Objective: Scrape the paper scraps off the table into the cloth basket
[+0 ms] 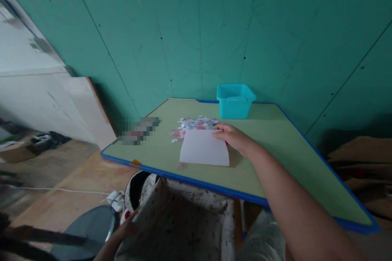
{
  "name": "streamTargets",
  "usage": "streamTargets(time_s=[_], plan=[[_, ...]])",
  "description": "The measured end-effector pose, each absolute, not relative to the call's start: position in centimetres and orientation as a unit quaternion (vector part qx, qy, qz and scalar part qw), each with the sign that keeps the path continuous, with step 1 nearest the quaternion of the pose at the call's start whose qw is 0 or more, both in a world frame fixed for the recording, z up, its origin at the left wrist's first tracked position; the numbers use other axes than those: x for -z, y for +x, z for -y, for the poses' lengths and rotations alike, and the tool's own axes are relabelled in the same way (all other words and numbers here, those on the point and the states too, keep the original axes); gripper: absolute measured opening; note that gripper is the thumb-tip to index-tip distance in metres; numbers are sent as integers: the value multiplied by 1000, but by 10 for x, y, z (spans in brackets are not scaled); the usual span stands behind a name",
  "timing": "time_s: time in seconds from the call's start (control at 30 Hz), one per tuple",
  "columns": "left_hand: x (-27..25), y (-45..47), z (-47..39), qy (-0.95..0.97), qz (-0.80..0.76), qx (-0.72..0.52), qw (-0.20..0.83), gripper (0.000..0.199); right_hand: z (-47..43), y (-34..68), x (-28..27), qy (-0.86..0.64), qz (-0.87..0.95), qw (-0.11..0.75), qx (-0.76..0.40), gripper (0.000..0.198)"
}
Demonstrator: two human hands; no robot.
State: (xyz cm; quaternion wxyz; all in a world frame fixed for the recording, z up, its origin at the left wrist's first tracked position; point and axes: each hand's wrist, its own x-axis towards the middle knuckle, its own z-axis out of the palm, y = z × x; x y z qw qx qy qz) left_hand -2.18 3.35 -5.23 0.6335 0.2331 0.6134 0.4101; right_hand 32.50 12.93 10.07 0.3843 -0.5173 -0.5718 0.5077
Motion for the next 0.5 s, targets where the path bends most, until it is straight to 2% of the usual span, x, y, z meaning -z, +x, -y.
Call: streamTargets(time_s=[0.2, 0.4, 0.5], plan=[[56, -24, -39, 235, -631, -377, 636, 41, -129, 325, -103, -535, 567, 394, -487, 21], [58, -23, -32, 47, -681, -352, 640, 57, -125, 324, -107, -526, 587, 361, -498, 21], [47, -18, -19, 32, -671, -364, 645, 58, -125, 325, -108, -526, 582, 368, -499, 23]])
